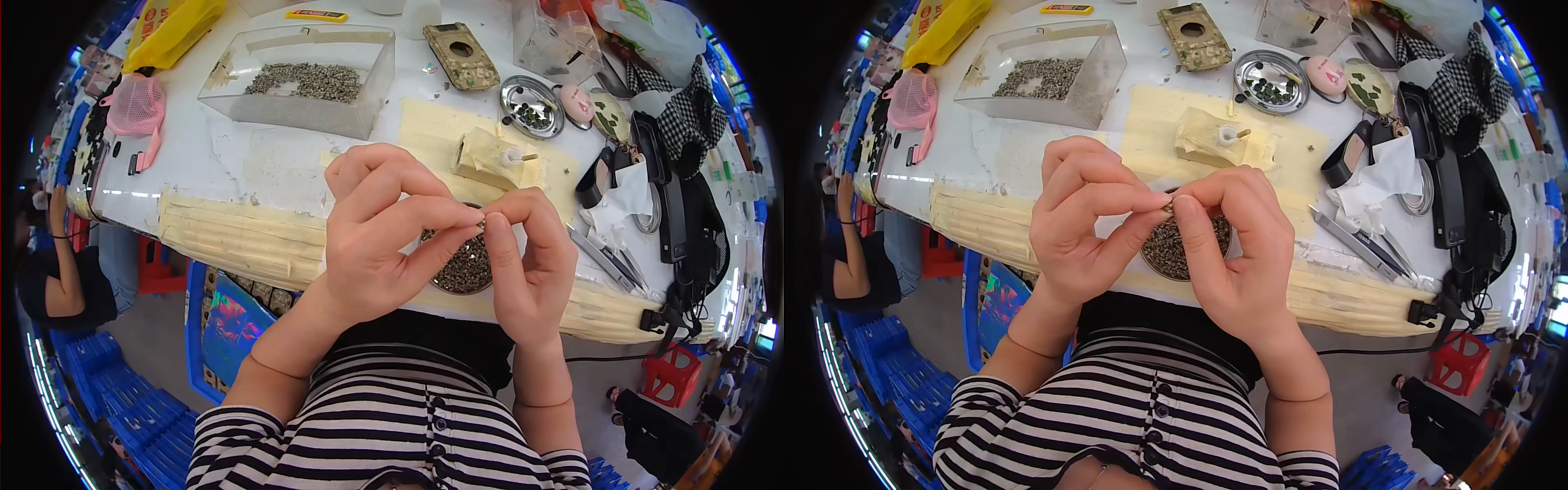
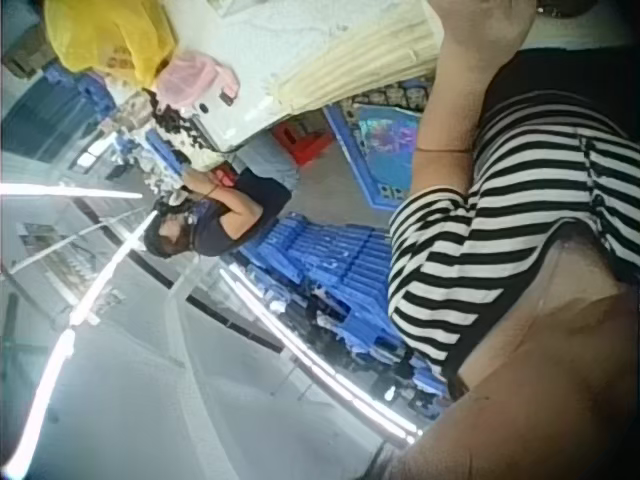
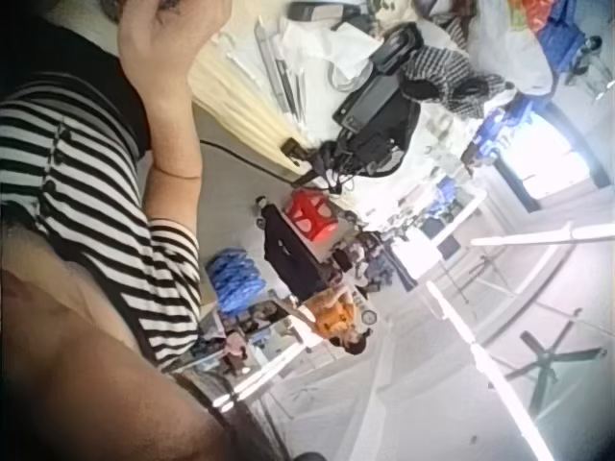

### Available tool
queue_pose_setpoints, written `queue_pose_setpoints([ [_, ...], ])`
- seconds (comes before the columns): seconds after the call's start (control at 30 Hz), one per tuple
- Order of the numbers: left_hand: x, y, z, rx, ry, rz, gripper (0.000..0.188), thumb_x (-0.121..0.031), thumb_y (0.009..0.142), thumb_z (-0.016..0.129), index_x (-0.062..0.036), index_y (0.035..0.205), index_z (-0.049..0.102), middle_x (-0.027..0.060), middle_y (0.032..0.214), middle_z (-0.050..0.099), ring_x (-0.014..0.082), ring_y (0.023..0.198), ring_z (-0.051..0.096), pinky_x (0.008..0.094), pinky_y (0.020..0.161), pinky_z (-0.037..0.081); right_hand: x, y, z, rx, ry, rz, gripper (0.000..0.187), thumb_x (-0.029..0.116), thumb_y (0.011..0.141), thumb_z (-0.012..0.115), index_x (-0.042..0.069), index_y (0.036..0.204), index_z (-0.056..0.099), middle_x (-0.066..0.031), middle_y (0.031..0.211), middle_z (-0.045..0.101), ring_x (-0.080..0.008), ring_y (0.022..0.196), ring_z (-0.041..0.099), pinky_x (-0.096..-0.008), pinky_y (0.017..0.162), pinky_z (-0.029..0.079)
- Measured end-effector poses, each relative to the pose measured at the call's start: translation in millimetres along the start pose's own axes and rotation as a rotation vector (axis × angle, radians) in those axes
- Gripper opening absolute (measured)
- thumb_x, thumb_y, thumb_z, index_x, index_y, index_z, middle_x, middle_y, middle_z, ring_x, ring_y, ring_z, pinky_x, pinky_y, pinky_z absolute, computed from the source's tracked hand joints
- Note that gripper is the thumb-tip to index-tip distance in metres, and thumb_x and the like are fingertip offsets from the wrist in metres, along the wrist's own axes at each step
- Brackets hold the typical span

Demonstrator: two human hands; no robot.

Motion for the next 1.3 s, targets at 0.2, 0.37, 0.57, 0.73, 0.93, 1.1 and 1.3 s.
queue_pose_setpoints([
  [0.2, -0.3, 0.8, -0.2, 0.004, 0.001, 0.009, 0.022, -0.01, 0.069, 0.084, -0.0137, 0.088, 0.075, -0.0036, 0.085, 0.064, 0.0203, 0.089, 0.054, 0.0343, 0.082, 0.037, 0.9, -0.2, -0.9, -0.026, 0.047, 0.016, 0.005, 0.002, 0.09, 0.067, -0.001, 0.087, 0.064, -0.0079, 0.082, 0.061, -0.0176, 0.073, 0.055, -0.0278, 0.067, 0.045],
  [0.37, -3.0, 1.3, -1.0, 0.022, 0.031, 0.027, 0.022, -0.005, 0.07, 0.084, -0.0108, 0.089, 0.074, -0.0007, 0.087, 0.065, 0.0219, 0.088, 0.052, 0.0345, 0.081, 0.043, 3.6, -0.9, -3.7, -0.065, -0.04, -0.054, 0.006, 0.001, 0.087, 0.069, 0.0, 0.084, 0.064, -0.0073, 0.08, 0.06, -0.0179, 0.073, 0.054, -0.0281, 0.067, 0.044],
  [0.57, -2.8, 1.5, -2.3, 0.021, 0.0, 0.026, 0.021, -0.007, 0.071, 0.084, -0.0112, 0.089, 0.075, -0.0009, 0.086, 0.065, 0.0217, 0.087, 0.053, 0.0346, 0.082, 0.043, 7.0, -0.5, -2.0, -0.04, -0.07, -0.068, 0.005, 0.001, 0.088, 0.068, 0.0, 0.085, 0.064, -0.0083, 0.081, 0.061, -0.0191, 0.075, 0.054, -0.0288, 0.067, 0.045],
  [0.73, -0.5, 1.7, -2.0, 0.037, -0.036, 0.0, 0.019, -0.009, 0.073, 0.084, -0.0112, 0.089, 0.075, -0.0009, 0.085, 0.065, 0.0216, 0.087, 0.053, 0.0343, 0.081, 0.043, 5.2, -0.5, -0.3, -0.009, -0.023, -0.034, 0.003, 0.001, 0.089, 0.066, -0.001, 0.087, 0.064, -0.0091, 0.084, 0.062, -0.0195, 0.075, 0.055, -0.0288, 0.068, 0.045],
  [0.93, 3.2, -2.3, -0.7, 0.023, -0.075, -0.057, 0.02, -0.013, 0.071, 0.084, -0.0162, 0.089, 0.076, -0.0049, 0.085, 0.064, 0.0197, 0.092, 0.055, 0.0346, 0.084, 0.033, 4.8, -0.9, 0.7, 0.009, 0.0, -0.029, 0.002, 0.0, 0.089, 0.066, -0.001, 0.088, 0.065, -0.0089, 0.084, 0.062, -0.0196, 0.075, 0.055, -0.029, 0.068, 0.045],
  [1.1, -0.6, -8.9, -5.9, 0.065, -0.045, -0.071, 0.021, -0.007, 0.071, 0.084, -0.0112, 0.089, 0.075, -0.0002, 0.086, 0.065, 0.0226, 0.089, 0.053, 0.0344, 0.082, 0.043, 8.4, -0.9, -1.2, 0.012, -0.093, -0.079, 0.002, -0.001, 0.088, 0.066, -0.001, 0.086, 0.066, -0.0084, 0.083, 0.063, -0.0204, 0.075, 0.055, -0.0299, 0.069, 0.045],
  [1.3, -2.7, -22.8, -8.6, 0.112, 0.082, -0.082, 0.023, -0.005, 0.068, 0.084, -0.0111, 0.088, 0.075, -0.0007, 0.085, 0.065, 0.0232, 0.089, 0.054, 0.0348, 0.082, 0.042, 5.1, -8.2, -18.7, -0.108, -0.187, -0.086, 0.002, -0.002, 0.086, 0.067, 0.0, 0.087, 0.068, -0.0089, 0.083, 0.064, -0.0215, 0.076, 0.056, -0.0303, 0.07, 0.045],
])
Point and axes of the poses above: each hand's wrist, its own y-axis towards the middle knuckle, its own z-axis out of the palm, x = y × z, the point moved 7 cm from there along y, towards the middle knuckle
